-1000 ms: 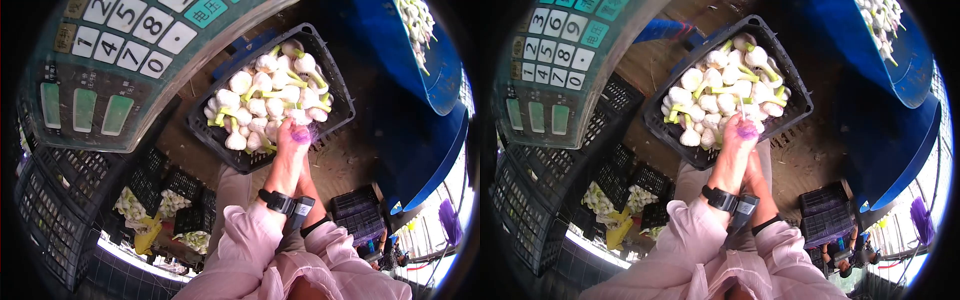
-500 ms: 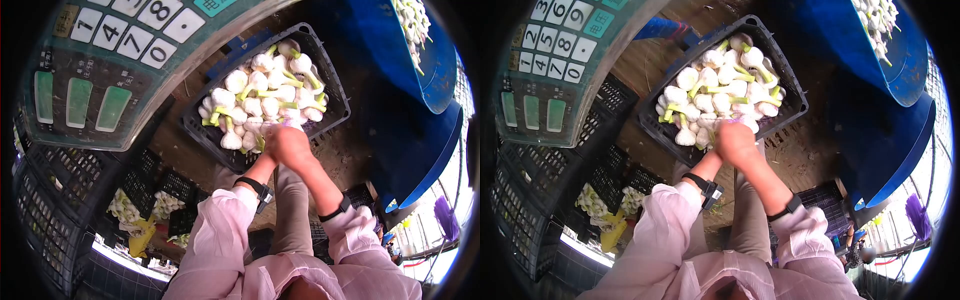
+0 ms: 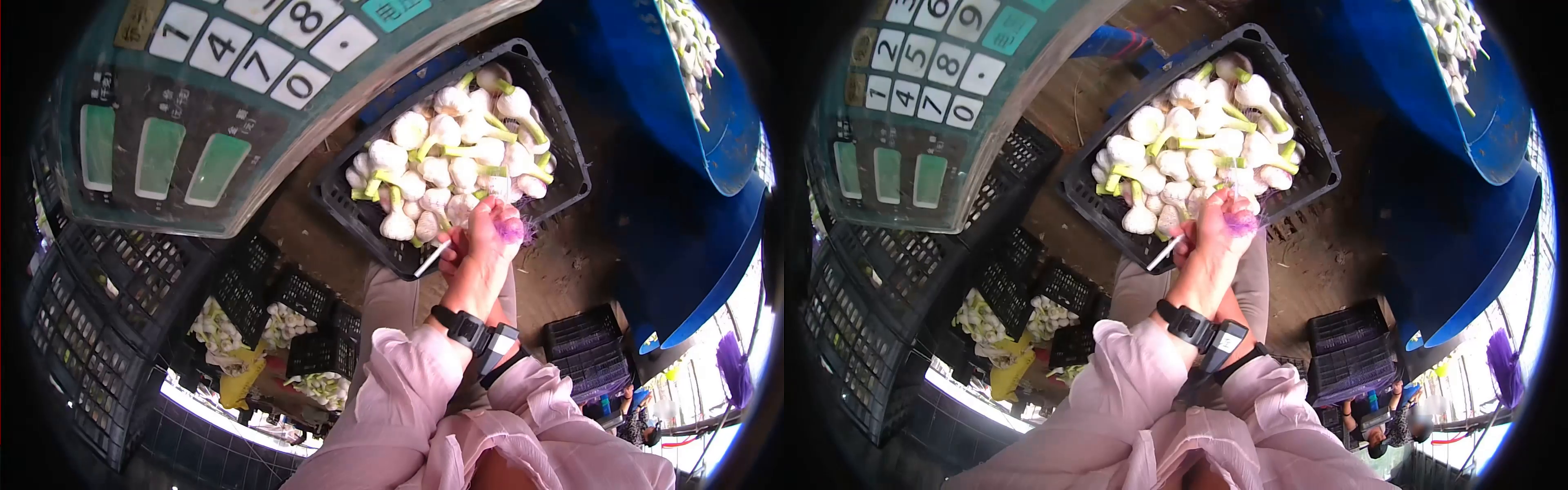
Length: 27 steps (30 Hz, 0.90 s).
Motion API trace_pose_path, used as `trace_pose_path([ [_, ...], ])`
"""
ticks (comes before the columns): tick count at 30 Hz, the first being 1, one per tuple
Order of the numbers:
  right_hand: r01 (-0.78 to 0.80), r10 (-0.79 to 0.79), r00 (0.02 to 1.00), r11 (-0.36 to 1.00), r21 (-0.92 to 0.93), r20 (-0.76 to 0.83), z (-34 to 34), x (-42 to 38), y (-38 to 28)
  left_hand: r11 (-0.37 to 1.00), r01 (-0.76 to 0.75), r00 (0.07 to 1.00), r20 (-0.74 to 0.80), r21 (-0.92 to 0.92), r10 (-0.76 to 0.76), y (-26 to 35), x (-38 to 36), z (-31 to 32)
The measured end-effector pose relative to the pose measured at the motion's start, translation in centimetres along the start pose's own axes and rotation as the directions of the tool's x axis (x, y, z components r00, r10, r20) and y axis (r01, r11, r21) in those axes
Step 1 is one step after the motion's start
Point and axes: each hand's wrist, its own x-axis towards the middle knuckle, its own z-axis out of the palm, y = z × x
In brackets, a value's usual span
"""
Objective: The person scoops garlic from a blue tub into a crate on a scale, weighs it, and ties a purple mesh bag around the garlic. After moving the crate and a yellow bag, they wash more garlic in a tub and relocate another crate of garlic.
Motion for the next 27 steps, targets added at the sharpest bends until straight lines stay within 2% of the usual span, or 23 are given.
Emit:
trace_pose_path([
  [1, 0.113, -0.118, 0.992, 0.986, -0.125, -0.036, 0.1, 0.2, -1.1, 0.998, -0.009, 0.998, -0.066, 0.060, 0.013, 0.3, 0.0, -0.1],
  [3, -0.033, 0.025, 0.996, 0.994, -0.104, -0.080, -3.0, 2.0, -1.1, 0.965, 0.011, 0.967, -0.250, 0.261, 0.056, 1.1, 0.3, -0.4],
  [4, -0.282, 0.284, 0.957, 0.958, 0.049, -0.057, -6.2, 3.7, -0.5, 0.932, 0.065, 0.945, -0.321, 0.357, 0.057, 1.8, 0.2, -0.3],
  [5, -0.209, 0.209, 0.978, 0.960, -0.187, -0.019, -6.7, 4.6, -2.3, 0.863, 0.162, 0.970, -0.239, 0.479, -0.049, 3.5, -1.2, -0.1],
  [6, -0.113, 0.141, 0.989, 0.906, -0.407, 0.039, -6.6, 5.1, -4.7, 0.823, 0.291, 0.956, -0.190, 0.487, -0.225, 5.3, -0.6, -0.7],
  [7, 0.052, -0.014, 0.995, 0.924, -0.380, 0.102, -5.1, 4.8, -6.3, 0.787, 0.214, 0.968, -0.232, 0.579, -0.093, 4.1, -1.7, 1.8],
  [8, 0.071, -0.032, 0.993, 0.926, -0.372, 0.111, -5.2, 4.3, -7.4, 0.730, 0.146, 0.965, -0.257, 0.667, 0.042, 2.5, -2.7, 4.3],
  [10, 0.092, -0.041, 0.988, 0.928, -0.360, 0.147, -5.0, 2.4, -8.3, 0.687, 0.143, 0.957, -0.276, 0.713, 0.087, 2.6, -2.5, 3.9],
  [11, 0.091, -0.058, 0.987, 0.970, -0.226, 0.148, -4.0, 1.8, -8.7, 0.660, 0.151, 0.955, -0.281, 0.736, 0.095, 2.7, -2.6, 3.7],
  [12, 0.104, -0.083, 0.992, 0.963, -0.250, 0.094, -4.1, 2.0, -8.0, 0.633, 0.163, 0.952, -0.289, 0.757, 0.101, 2.7, -2.7, 3.2],
  [14, 0.124, -0.133, 0.991, 0.945, -0.302, -0.012, -4.6, 3.1, -6.4, 0.674, 0.054, 0.936, -0.272, 0.737, 0.222, 3.1, -1.9, 0.6],
  [15, 0.002, -0.041, 0.989, 0.965, -0.261, -0.145, -4.4, 3.8, -7.0, 0.684, -0.009, 0.923, -0.257, 0.730, 0.286, 3.2, -1.7, -0.1],
  [16, -0.014, -0.021, 0.983, 0.981, -0.193, -0.181, -4.1, 4.2, -6.7, 0.598, -0.050, 0.844, -0.286, 0.800, 0.453, 1.6, -3.1, 1.5],
  [17, -0.030, 0.003, 0.976, 0.992, -0.123, -0.218, -3.8, 4.6, -6.3, 0.332, -0.140, 0.787, -0.099, 0.933, 0.609, 1.1, -2.6, -0.3],
  [18, -0.043, 0.028, 0.967, 0.998, -0.053, -0.252, -3.6, 4.7, -6.1, 0.032, -0.201, 0.708, 0.122, 0.979, 0.696, 0.2, -2.9, -0.2],
  [19, -0.114, 0.104, 0.955, 0.993, -0.020, -0.279, -3.5, 4.7, -6.3, -0.388, -0.148, 0.491, 0.408, 0.910, 0.770, -1.0, -3.4, -0.3],
  [21, -0.077, 0.048, 0.960, 0.992, -0.097, -0.276, -3.9, 4.4, -6.1, -0.757, -0.117, 0.501, 0.696, 0.643, 0.514, -0.2, -3.7, 0.5],
  [22, -0.057, 0.018, 0.962, 0.989, -0.137, -0.273, -4.1, 4.4, -6.1, -0.885, -0.108, 0.510, 0.789, 0.454, 0.342, 0.2, -4.1, 1.3],
  [23, 0.008, -0.047, 0.974, 0.985, -0.174, -0.220, -4.4, 4.2, -6.2, -0.900, -0.137, 0.661, 0.715, 0.414, 0.228, 0.3, -4.7, 2.2],
  [24, 0.074, -0.109, 0.981, 0.976, -0.205, -0.163, -4.6, 4.1, -6.2, -0.931, -0.169, 0.752, 0.653, 0.322, 0.090, 1.1, -4.6, 2.7],
  [25, 0.141, -0.169, 0.980, 0.963, -0.231, -0.103, -4.7, 4.0, -6.4, -0.938, -0.247, 0.788, 0.614, 0.244, -0.048, 2.4, -4.3, 2.9],
  [26, 0.109, -0.128, 0.990, 0.953, -0.282, -0.051, -4.9, 3.8, -7.0, -0.929, -0.329, 0.809, 0.558, 0.168, -0.186, 3.6, -3.9, 3.1],
  [27, 0.077, -0.083, 0.997, 0.940, -0.332, -0.002, -5.1, 3.5, -8.2, -0.899, -0.371, 0.802, 0.568, 0.232, -0.184, 4.1, -3.6, 3.6],
])
